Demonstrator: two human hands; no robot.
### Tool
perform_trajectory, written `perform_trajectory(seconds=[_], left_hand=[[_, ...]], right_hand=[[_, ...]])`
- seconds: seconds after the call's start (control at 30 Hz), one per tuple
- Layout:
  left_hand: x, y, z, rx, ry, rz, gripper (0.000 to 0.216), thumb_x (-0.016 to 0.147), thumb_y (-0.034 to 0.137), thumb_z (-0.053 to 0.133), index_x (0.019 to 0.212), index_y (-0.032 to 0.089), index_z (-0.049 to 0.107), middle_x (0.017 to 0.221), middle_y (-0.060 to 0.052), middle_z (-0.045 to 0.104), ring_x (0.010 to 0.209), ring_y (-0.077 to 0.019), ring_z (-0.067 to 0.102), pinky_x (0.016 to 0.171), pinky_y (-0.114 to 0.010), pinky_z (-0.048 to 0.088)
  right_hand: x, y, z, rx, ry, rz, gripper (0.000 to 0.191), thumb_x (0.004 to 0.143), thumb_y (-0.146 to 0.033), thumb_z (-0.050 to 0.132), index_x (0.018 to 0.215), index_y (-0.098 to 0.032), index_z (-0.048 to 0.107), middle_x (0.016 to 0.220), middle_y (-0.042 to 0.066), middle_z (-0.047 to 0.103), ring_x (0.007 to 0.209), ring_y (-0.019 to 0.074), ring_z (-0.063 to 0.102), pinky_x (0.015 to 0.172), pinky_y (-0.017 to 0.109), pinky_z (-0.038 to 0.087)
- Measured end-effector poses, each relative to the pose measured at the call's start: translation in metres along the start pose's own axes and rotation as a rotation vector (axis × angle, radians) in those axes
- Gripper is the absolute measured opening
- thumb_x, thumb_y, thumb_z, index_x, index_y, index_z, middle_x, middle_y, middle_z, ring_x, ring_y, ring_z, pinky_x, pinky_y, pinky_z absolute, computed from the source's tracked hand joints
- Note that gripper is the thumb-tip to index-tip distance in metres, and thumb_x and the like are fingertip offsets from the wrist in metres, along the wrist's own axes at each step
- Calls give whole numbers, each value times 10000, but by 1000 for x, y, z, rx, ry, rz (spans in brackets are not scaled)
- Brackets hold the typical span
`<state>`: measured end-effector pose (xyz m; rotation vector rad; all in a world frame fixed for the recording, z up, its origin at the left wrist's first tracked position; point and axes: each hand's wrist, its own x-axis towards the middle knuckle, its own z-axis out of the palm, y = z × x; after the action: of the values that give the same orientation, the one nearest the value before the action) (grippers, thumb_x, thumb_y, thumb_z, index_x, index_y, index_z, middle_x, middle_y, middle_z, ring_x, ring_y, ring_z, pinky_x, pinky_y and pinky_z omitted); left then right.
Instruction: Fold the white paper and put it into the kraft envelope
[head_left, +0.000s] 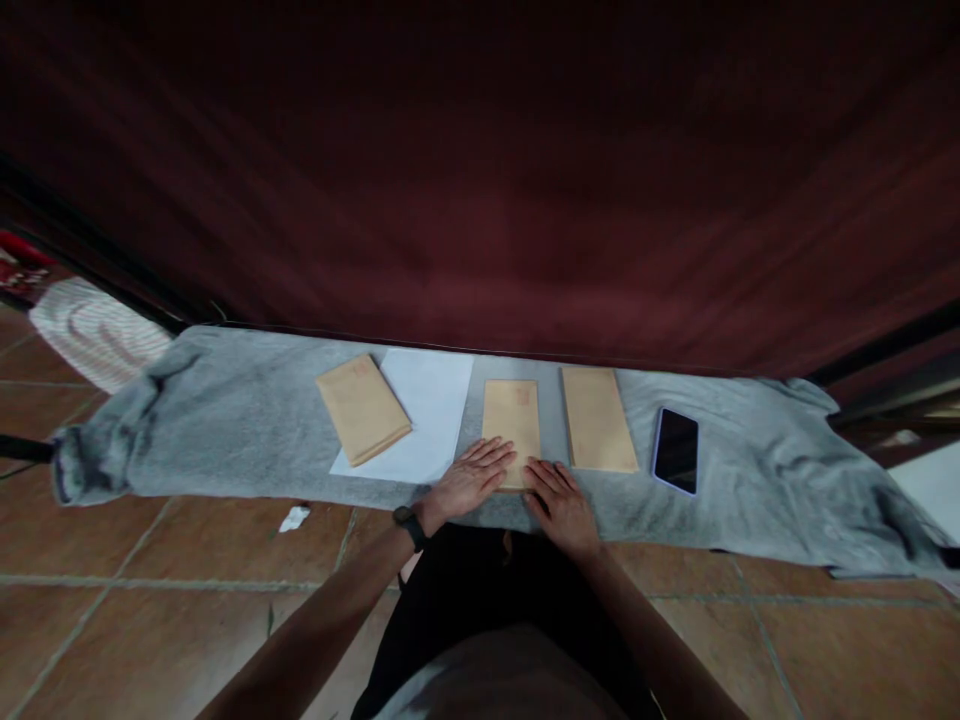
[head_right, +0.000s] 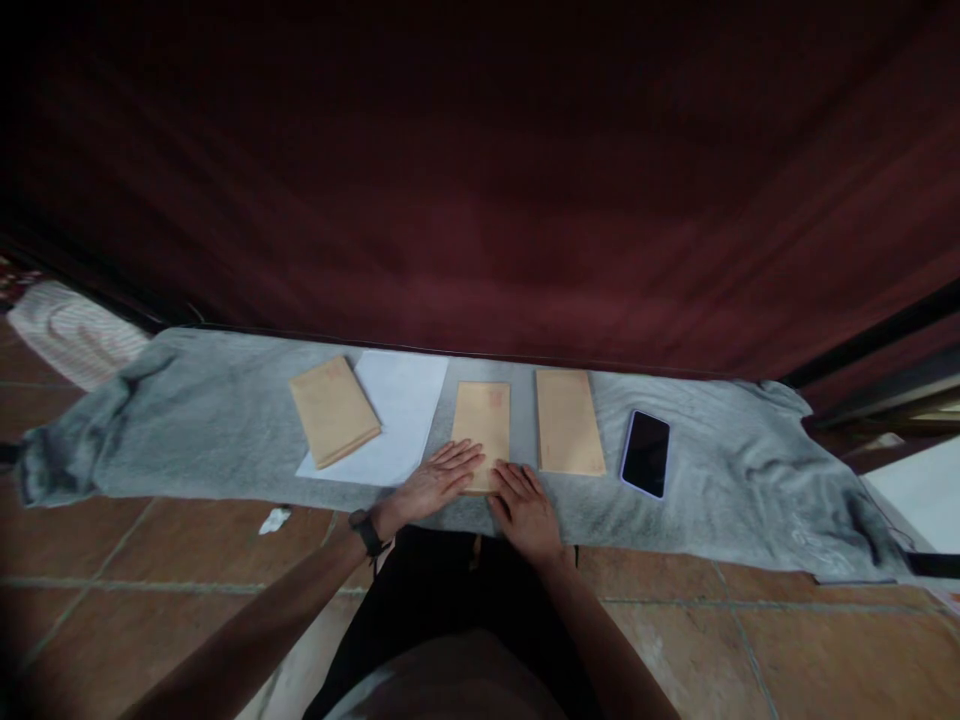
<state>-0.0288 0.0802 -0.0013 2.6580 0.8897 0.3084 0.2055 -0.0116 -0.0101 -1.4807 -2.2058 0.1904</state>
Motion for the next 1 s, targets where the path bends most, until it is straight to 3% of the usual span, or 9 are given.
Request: perform_trajectory(seconds=[0.13,0.23,0.5,0.63,0.83,1.0], left_hand=[[-22,13,1,-29,43,18,503,1046,440,433,1513,253,439,1580,-51,450,1486,-191,373,1224,-425,337],[-30,22,6,-52,106,-40,445,1051,389,436,1463,235,500,1527,-56,522,1439,-185,448,1195,-421,390],[-21,38,16,-70,308,-178,334,1057,256,390,1238,225,669,1319,-54,693,1269,-195,614,1085,-427,500],[-19,40,17,-61,322,-197,306,1037,208,424,1211,223,675,1309,-55,696,1253,-197,622,1078,-420,505],[-28,45,23,30,340,-161,391,991,95,419,1322,196,604,1351,-84,667,1297,-213,594,1109,-437,491],[-40,50,29,158,288,-77,438,990,134,438,1414,176,537,1496,-112,548,1433,-242,460,1168,-473,437]], right_hand=[[-1,4,3,35,17,10,381,1042,-260,452,1394,-236,596,1433,51,614,1321,211,576,1190,493,393],[-1,5,6,52,50,23,359,1037,-249,461,1353,-245,632,1397,50,644,1289,210,602,1170,498,415],[2,3,10,76,119,83,307,1015,-238,489,1229,-266,708,1312,43,698,1212,217,643,1126,492,450],[3,1,11,69,141,94,302,1008,-219,495,1218,-265,707,1299,43,705,1202,216,643,1116,483,453],[0,-3,11,24,188,84,323,1022,-203,466,1272,-216,671,1330,63,687,1243,214,619,1144,467,421],[-9,-33,20,-37,152,20,412,1037,-205,411,1417,-174,565,1463,86,587,1382,227,510,1211,486,338]])
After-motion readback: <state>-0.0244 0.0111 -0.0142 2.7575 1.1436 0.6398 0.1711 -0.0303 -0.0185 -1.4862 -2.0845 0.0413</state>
